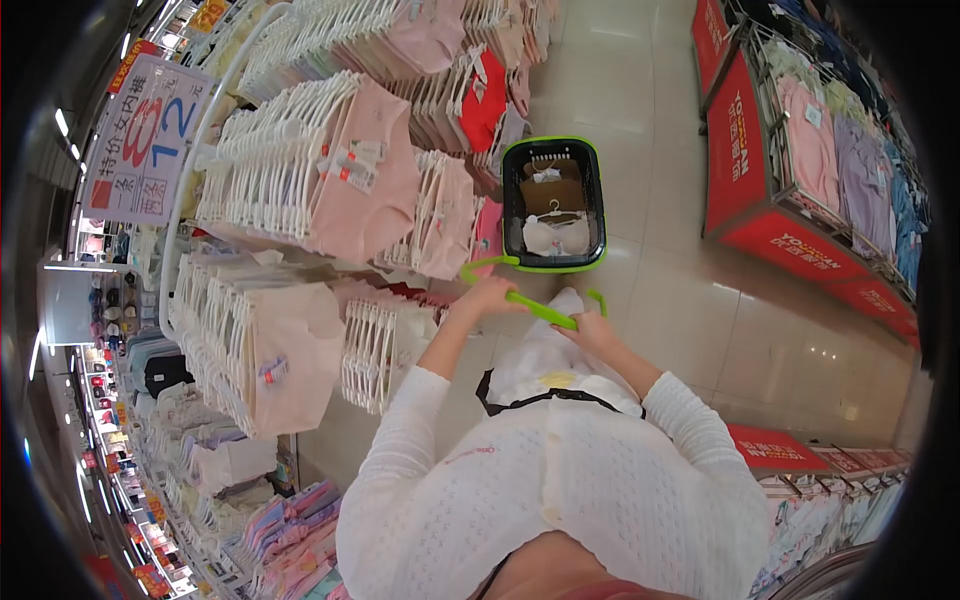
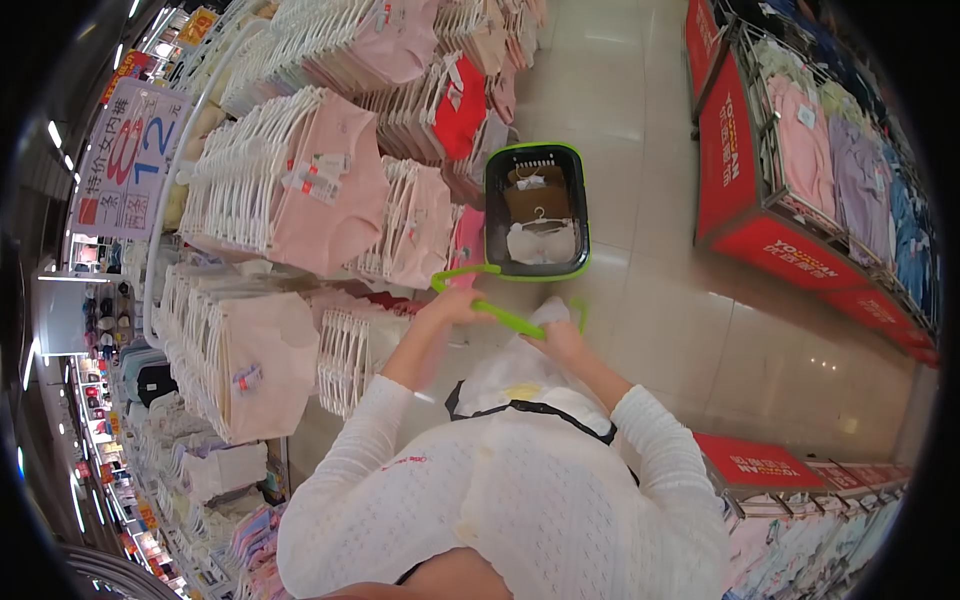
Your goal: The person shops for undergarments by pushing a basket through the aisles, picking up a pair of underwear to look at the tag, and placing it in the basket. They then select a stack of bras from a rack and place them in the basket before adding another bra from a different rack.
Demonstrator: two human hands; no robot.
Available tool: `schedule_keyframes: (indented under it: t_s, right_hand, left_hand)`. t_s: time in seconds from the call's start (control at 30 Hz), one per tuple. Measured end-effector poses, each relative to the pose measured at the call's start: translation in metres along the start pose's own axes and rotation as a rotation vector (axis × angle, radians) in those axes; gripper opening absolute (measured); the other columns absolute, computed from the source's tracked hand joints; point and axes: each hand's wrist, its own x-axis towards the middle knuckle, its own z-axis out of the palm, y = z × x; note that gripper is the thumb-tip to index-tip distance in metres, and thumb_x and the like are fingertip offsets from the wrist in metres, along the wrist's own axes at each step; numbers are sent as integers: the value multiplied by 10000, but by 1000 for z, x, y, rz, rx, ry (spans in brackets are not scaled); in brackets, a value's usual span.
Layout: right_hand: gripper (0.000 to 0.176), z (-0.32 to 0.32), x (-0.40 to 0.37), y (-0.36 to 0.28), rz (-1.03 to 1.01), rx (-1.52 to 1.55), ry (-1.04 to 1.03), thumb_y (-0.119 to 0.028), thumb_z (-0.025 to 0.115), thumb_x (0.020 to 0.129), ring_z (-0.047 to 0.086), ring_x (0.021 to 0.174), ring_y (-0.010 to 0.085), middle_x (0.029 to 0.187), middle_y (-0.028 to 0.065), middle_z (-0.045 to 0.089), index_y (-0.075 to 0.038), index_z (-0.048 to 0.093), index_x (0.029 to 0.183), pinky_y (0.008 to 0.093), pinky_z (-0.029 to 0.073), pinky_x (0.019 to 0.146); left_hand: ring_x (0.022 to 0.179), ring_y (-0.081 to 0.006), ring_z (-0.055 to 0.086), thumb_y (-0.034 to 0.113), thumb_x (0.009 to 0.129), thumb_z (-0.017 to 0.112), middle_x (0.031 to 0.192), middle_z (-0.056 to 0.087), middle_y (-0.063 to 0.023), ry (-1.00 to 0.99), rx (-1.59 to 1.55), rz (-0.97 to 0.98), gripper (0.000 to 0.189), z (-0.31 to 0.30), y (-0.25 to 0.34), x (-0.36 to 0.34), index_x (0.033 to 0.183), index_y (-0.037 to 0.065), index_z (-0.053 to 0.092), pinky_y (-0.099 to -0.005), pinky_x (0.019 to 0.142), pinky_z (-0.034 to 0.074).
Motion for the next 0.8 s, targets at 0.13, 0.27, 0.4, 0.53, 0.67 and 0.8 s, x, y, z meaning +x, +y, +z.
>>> schedule_keyframes:
  t_s: [0.13,0.27,0.4,0.53,0.67,0.8]
  right_hand:
    - [511,-22,38,-1,-58,7,4,-515,594,733,571,527,327,566,188,572,-10,658,688,409,469,559]
    - [474,-50,71,-11,88,-25,-206,-517,614,707,590,658,343,719,202,606,-55,669,799,423,467,616]
    - [473,-75,107,-4,96,-104,-357,-507,629,692,583,607,317,693,188,609,-60,668,842,401,463,604]
    - [465,-104,123,-9,-66,74,-197,-471,650,685,544,496,272,559,158,567,-7,645,701,359,444,529]
    - [451,-110,156,5,70,48,-384,-465,634,688,588,626,296,695,180,614,-43,663,844,382,464,615]
    - [407,-130,183,-9,-105,-129,-274,-437,625,688,590,666,325,706,183,612,-54,666,817,405,465,629]
  left_hand:
    - [955,-313,548,571,640,622,968,605,-156,-28,-157,-92,565,-34,-5,16,961,106,633,-426,894,364]
    - [928,-311,552,560,645,626,946,595,-165,-66,-231,-73,549,-51,-16,28,942,99,633,-411,868,382]
    - [894,-303,558,527,663,631,877,601,-156,73,-265,-45,517,-58,-23,43,922,79,629,-382,804,421]
    - [888,-295,573,557,673,605,918,617,-144,-19,-361,-131,541,-87,-12,56,917,74,634,-386,796,438]
    - [852,-301,584,547,680,605,916,618,-143,54,-370,-64,540,-100,-18,73,933,71,625,-377,759,452]
    - [824,-304,590,522,684,619,888,619,-154,-9,-530,-71,514,-119,-25,84,926,68,624,-359,731,454]
